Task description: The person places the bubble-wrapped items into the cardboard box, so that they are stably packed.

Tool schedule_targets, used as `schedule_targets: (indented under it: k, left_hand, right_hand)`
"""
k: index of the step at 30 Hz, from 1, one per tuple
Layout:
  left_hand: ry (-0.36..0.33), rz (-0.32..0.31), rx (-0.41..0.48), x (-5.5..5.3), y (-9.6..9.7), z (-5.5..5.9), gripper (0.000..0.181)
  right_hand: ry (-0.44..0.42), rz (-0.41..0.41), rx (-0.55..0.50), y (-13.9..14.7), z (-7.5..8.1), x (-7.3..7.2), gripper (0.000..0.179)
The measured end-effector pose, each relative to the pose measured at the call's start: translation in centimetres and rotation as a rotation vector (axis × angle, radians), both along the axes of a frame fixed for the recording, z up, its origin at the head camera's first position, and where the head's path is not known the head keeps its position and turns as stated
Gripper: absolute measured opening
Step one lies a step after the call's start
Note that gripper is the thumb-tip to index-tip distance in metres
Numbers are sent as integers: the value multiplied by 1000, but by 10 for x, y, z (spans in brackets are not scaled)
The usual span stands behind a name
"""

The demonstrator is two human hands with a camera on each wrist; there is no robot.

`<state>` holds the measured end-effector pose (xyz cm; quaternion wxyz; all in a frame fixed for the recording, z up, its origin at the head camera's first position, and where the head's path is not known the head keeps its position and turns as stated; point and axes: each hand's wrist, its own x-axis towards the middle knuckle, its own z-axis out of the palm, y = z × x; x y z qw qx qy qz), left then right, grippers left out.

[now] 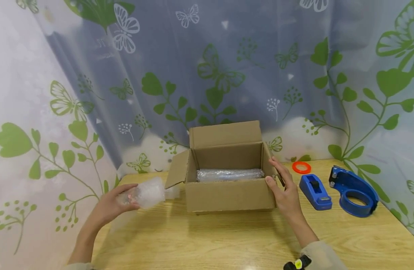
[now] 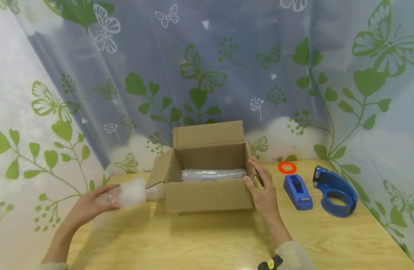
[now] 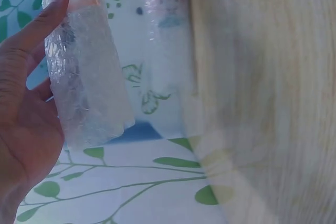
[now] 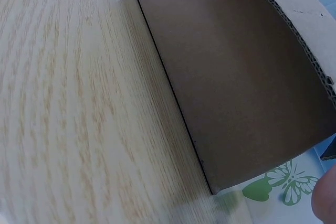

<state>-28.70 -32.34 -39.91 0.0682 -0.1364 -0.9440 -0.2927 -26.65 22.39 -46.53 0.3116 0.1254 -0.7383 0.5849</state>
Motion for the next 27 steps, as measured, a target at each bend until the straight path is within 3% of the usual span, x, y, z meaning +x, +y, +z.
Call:
schedule_targets:
  k: [8,17,27]
  left_hand:
    - [-1,57,29,6,-4,21,80]
    - [44,31,41,12,3,46,75]
    - [110,-4,21,10,21,74,73]
  right_hand:
    - [1,-2,-19,-4,7,5,52]
    - [-5,-9,-14,-3,3,3,54]
    - [-25,-10,-16,-3,4,4,53]
